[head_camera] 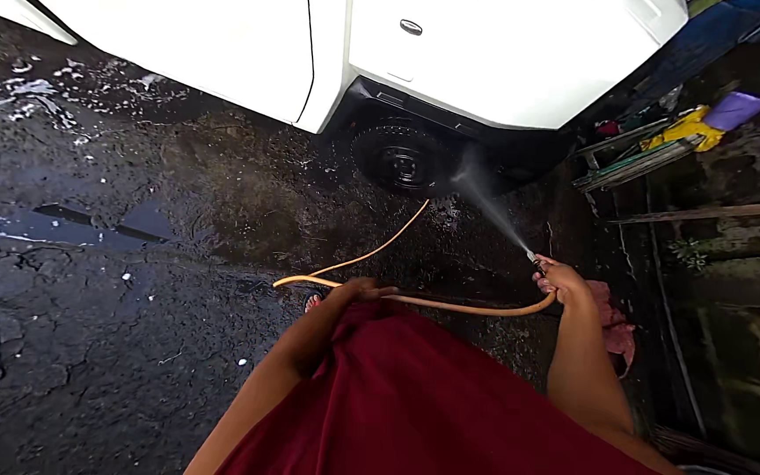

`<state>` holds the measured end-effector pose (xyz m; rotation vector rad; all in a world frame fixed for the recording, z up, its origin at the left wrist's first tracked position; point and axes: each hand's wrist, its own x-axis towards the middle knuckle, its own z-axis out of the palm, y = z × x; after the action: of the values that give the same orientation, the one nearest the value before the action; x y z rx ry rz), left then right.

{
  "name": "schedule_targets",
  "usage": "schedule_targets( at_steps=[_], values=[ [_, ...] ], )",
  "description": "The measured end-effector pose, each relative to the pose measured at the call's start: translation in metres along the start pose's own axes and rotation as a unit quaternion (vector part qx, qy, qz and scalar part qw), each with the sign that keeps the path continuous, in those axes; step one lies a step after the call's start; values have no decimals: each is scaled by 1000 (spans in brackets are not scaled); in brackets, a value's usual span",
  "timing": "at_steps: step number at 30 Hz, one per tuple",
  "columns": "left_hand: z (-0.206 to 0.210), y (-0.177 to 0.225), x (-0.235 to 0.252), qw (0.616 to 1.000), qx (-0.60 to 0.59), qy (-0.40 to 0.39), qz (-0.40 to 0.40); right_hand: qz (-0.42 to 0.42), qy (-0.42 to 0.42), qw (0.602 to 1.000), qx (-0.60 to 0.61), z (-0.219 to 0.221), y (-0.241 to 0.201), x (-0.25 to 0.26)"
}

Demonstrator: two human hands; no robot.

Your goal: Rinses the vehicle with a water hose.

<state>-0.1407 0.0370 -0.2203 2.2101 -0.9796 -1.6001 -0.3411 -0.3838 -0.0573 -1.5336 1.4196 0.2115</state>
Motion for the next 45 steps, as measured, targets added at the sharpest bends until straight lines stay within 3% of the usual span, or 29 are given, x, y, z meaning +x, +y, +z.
schedule_targets(
  at_steps=[4, 9, 11, 13, 15, 19, 22, 26, 32, 34, 39, 45],
  values=[
    [13, -72, -48, 986, 39, 104, -126, 31, -93, 995, 21, 18, 51, -16],
    [32, -122, -115, 958, -6, 158, -237, -38, -134, 986, 89, 87, 38, -51],
    [43, -155, -136, 947, -65, 178, -258, -18, -107, 974, 197, 114, 41, -60],
    [58, -186, -152, 932, -122, 201, -274, 30, -78, 933, 350, 139, 54, -66],
    [77, -212, -167, 921, -170, 211, -278, 59, -89, 905, 413, 163, 69, -74],
    [142, -250, -189, 908, -229, 190, -295, 16, -135, 938, 317, 201, 64, -116],
    [179, -255, -192, 903, -247, 180, -301, -12, -153, 962, 226, 209, 46, -135],
    [189, -234, -182, 898, -242, 178, -320, -4, -92, 970, 226, 192, 56, -120],
    [153, -167, -143, 931, -133, 135, -313, 34, -45, 972, 227, 123, 111, -81],
    [143, -140, -123, 942, -89, 114, -301, 36, -38, 970, 236, 92, 130, -63],
    [126, -54, -69, 953, -24, 84, -289, 56, -116, 985, 116, 10, 168, -17],
    [108, 49, -7, 968, -120, 81, -204, 13, -41, 986, 162, -124, 167, 23]
  ],
)
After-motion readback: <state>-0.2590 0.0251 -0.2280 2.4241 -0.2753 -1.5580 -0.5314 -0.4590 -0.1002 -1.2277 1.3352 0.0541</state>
